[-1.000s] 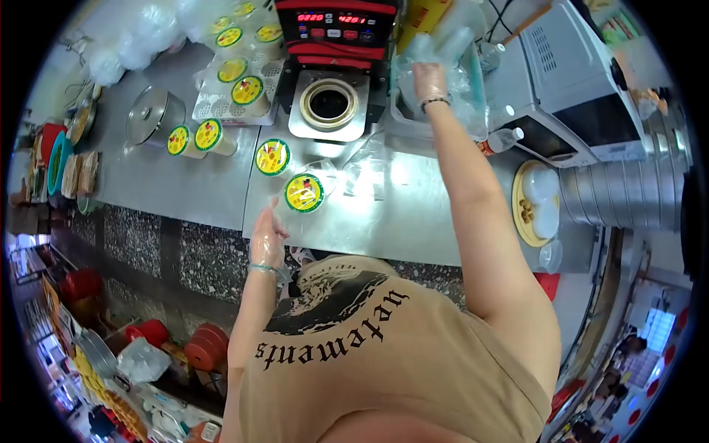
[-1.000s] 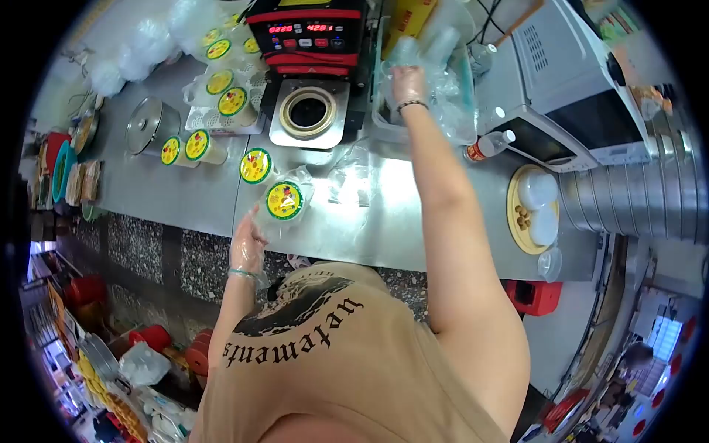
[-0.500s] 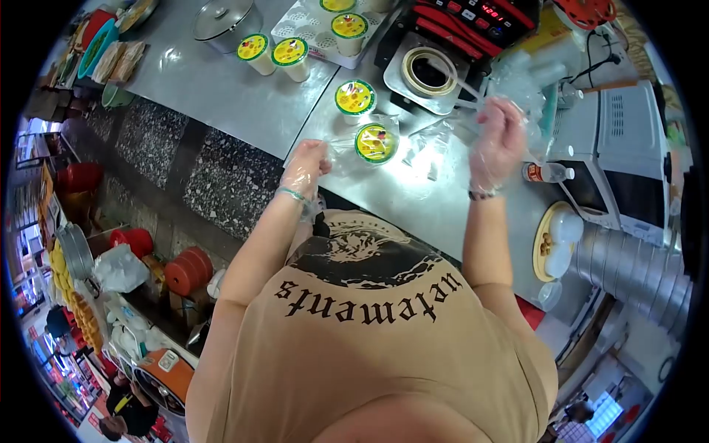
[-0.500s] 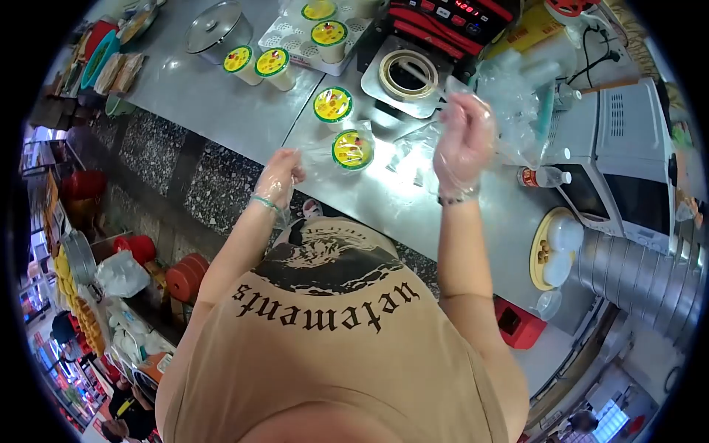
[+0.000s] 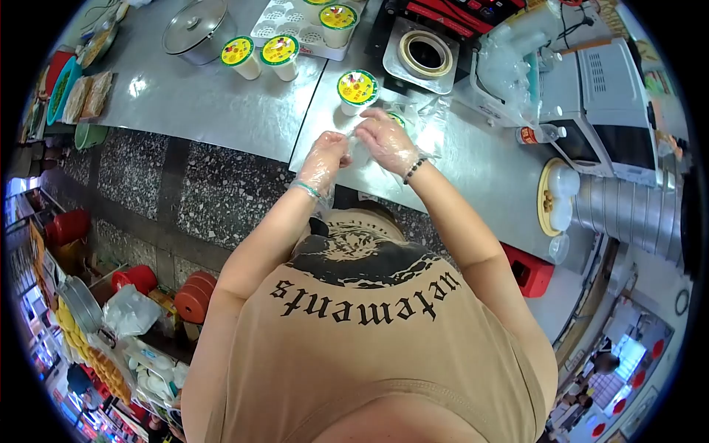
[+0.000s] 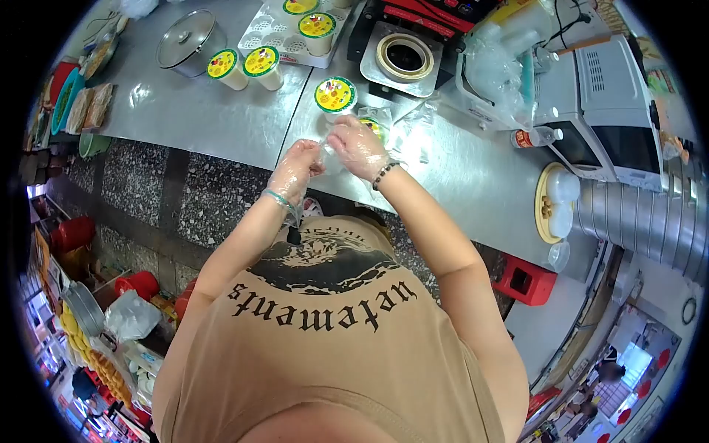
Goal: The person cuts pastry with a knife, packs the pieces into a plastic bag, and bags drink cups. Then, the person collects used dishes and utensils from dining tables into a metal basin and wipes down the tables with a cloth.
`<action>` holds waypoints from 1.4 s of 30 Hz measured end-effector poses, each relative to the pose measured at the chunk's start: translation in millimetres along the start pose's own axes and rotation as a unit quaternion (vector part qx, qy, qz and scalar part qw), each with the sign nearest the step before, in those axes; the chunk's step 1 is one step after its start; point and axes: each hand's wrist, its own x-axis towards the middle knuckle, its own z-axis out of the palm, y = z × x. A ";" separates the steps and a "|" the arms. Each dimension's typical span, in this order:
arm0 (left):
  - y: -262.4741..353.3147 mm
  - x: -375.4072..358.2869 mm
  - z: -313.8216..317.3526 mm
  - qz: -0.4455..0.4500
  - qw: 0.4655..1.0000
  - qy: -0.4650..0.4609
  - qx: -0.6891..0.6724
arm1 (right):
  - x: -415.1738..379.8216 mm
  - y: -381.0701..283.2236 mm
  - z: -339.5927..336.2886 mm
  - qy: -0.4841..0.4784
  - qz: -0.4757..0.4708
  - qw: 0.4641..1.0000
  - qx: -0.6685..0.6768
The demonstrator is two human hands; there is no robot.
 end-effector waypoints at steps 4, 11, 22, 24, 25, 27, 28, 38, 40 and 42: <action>-4.4 5.3 -2.9 0.004 0.999 -0.002 -0.050 | -5.9 -21.3 -37.8 0.013 0.012 0.999 0.041; -4.6 0.9 3.1 0.011 0.997 -0.002 -0.077 | -13.4 34.8 -186.5 0.385 0.108 0.886 0.235; 2.9 -5.4 25.6 0.033 0.997 0.053 -0.055 | 17.4 -1.7 -109.1 0.241 -0.113 0.964 0.001; -0.3 -5.7 24.3 0.028 0.993 0.092 -0.063 | 22.8 -6.3 -95.7 0.220 -0.136 0.966 0.020; -4.5 -5.1 21.5 0.028 0.993 0.100 -0.064 | 26.0 -7.9 -90.8 0.216 -0.138 0.966 0.026; -7.9 -6.4 15.7 0.018 0.982 0.125 -0.143 | 36.4 -11.7 -80.5 0.221 -0.240 0.945 -0.003; -11.6 -8.1 15.6 0.020 0.981 0.131 -0.143 | 39.1 -5.8 -67.5 0.187 -0.258 0.948 -0.009; -7.7 17.2 41.9 0.213 0.909 0.128 0.335 | 17.3 17.2 -40.9 0.024 -0.264 0.962 -0.065; -8.0 8.4 51.4 0.218 0.898 0.127 0.360 | 14.8 16.3 -70.4 0.151 -0.253 0.955 0.037; -37.5 29.5 28.0 0.195 0.910 0.107 0.350 | 14.2 32.0 -126.4 0.340 -0.227 0.909 -0.077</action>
